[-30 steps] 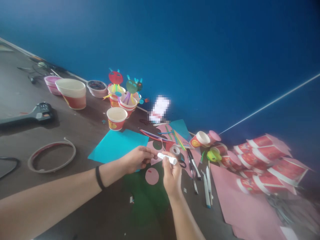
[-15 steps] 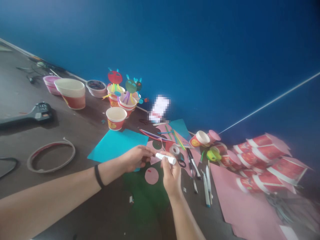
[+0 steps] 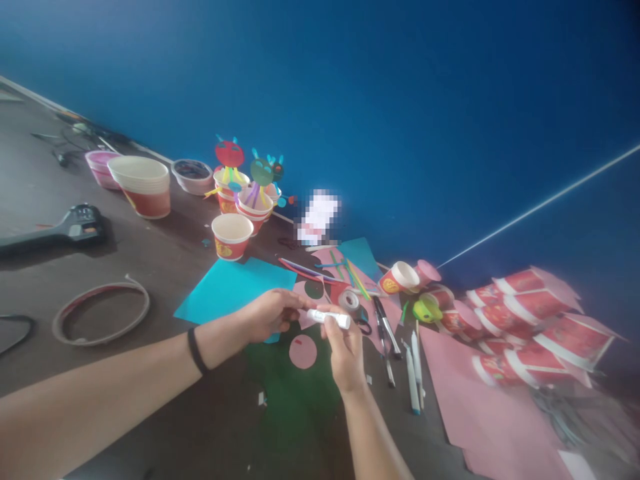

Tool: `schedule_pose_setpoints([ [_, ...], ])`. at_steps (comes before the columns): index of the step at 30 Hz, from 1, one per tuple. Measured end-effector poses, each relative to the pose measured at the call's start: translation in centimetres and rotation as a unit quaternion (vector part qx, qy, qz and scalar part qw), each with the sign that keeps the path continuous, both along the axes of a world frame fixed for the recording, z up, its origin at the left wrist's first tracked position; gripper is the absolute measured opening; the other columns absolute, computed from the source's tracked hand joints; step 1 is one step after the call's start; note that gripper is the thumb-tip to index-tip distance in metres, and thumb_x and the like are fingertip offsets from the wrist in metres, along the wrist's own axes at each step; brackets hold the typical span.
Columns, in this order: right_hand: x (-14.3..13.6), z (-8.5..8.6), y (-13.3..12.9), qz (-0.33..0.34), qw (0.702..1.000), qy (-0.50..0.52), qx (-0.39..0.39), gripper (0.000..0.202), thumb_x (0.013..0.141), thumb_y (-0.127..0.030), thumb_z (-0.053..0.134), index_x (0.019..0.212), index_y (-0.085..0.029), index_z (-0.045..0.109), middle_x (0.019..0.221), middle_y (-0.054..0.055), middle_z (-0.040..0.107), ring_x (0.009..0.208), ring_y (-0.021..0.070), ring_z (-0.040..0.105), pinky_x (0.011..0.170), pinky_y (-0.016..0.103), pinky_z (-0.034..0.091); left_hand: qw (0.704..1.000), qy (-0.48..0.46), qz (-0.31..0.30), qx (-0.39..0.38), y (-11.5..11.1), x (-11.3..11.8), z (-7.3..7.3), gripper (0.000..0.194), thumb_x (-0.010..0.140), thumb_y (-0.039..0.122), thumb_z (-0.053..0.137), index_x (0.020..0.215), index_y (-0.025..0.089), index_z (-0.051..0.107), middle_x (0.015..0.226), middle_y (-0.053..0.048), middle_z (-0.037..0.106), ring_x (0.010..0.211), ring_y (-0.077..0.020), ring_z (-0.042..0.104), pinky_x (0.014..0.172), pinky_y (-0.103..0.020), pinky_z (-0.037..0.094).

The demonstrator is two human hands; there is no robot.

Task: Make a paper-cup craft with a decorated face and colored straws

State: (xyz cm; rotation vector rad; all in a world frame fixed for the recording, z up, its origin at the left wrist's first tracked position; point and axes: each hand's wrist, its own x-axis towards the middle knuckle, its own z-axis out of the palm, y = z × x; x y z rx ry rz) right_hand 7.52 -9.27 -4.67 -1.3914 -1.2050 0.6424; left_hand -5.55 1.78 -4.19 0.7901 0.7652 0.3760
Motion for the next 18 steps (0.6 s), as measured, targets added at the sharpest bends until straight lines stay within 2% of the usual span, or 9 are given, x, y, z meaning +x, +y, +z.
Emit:
schedule_pose_setpoints([
  [5, 0.41, -0.83, 0.26, -0.039, 0.997, 0.063, 0.033, 0.025, 0.089, -0.034, 0.047, 0.089, -0.016, 0.063, 0.057, -0.004, 0.041, 0.053, 0.0106, 0.042, 0.052, 0.024, 0.034, 1.0, -0.009, -0.003, -0.005, 0.16, -0.13, 0.27, 0.018, 0.063, 0.023, 0.064, 0.076, 0.011, 0.071, 0.068, -0.003, 0.057, 0.052, -0.0075, 0.041, 0.039, -0.018, 0.019],
  [9, 0.37, -0.71, 0.32, -0.074, 0.995, 0.043, 0.04, 0.025, 0.089, -0.035, 0.047, 0.091, -0.016, 0.062, 0.058, -0.004, 0.042, 0.052, 0.0105, 0.042, 0.05, 0.023, 0.034, 1.0, -0.009, -0.01, 0.018, 0.06, -0.14, 0.44, 0.02, 0.062, 0.027, 0.067, 0.075, 0.011, 0.071, 0.067, -0.003, 0.058, 0.051, -0.0072, 0.04, 0.039, -0.018, 0.018],
  [18, 0.28, -0.33, 0.28, -0.068, 0.998, 0.001, 0.012, 0.026, 0.09, -0.036, 0.045, 0.093, -0.016, 0.06, 0.058, -0.004, 0.043, 0.052, 0.011, 0.043, 0.051, 0.023, 0.036, 0.998, 0.034, -0.011, 0.049, -0.3, -0.03, 0.28, 0.028, 0.064, 0.038, 0.069, 0.072, 0.011, 0.07, 0.052, 0.002, 0.047, 0.049, -0.0077, 0.039, 0.04, -0.018, 0.022],
])
